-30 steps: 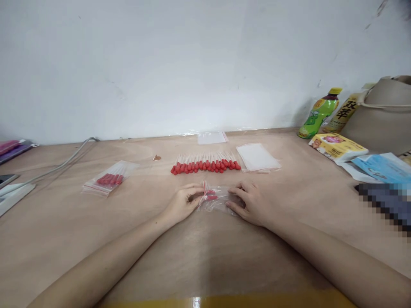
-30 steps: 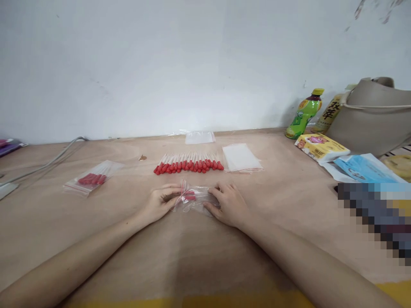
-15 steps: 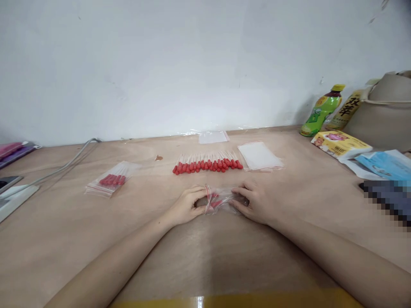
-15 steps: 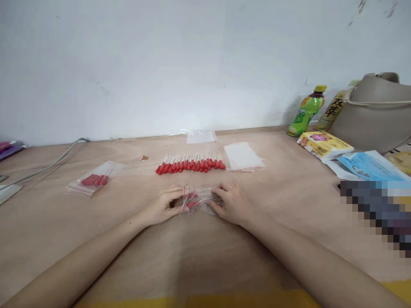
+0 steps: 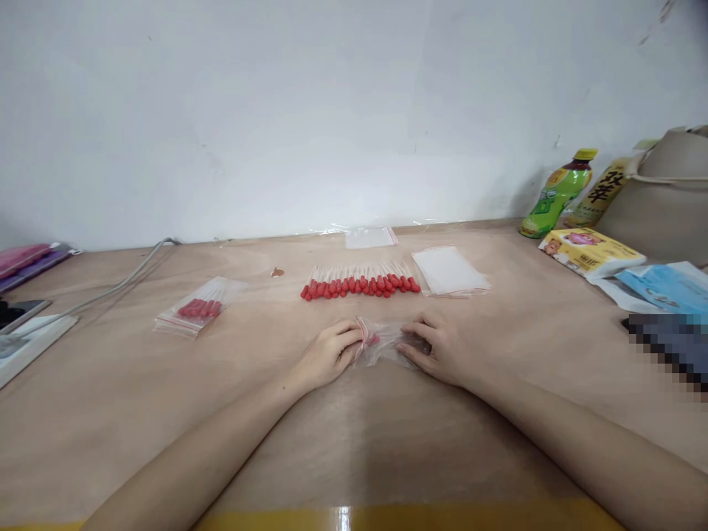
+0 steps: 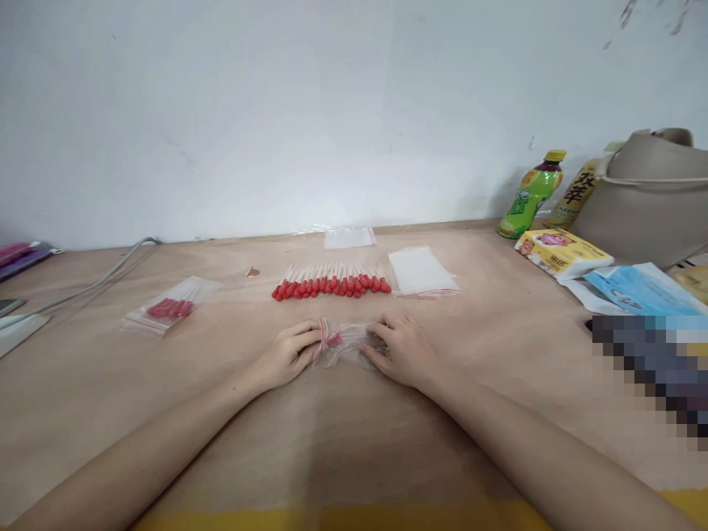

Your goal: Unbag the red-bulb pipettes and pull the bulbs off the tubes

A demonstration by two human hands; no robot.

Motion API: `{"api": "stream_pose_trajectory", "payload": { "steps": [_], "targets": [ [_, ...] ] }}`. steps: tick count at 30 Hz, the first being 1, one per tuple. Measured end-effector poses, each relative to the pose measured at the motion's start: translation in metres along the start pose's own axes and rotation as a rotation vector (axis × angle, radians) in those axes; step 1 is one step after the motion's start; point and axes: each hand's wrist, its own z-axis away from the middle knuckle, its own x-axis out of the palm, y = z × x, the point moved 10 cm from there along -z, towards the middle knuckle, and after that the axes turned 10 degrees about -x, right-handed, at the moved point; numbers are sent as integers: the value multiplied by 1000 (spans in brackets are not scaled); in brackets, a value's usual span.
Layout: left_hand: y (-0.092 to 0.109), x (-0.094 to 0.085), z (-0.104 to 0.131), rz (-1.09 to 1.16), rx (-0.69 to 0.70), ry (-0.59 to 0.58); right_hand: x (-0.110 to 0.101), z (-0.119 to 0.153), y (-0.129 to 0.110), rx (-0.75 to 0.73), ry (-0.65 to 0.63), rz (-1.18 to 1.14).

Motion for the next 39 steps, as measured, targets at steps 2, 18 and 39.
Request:
{"api": "stream_pose_trajectory", "payload": {
  "steps": [2,18,39],
  "targets": [
    [-4,-4,2,4,-26,30,0,0,0,-1,2,1],
    [-14,-9,2,13,-33,15,2,1,3,-19,0,-45],
    [8,-137,-15,-360,91,624,-2,-3,-6,-157,-102,-122]
  ]
}}
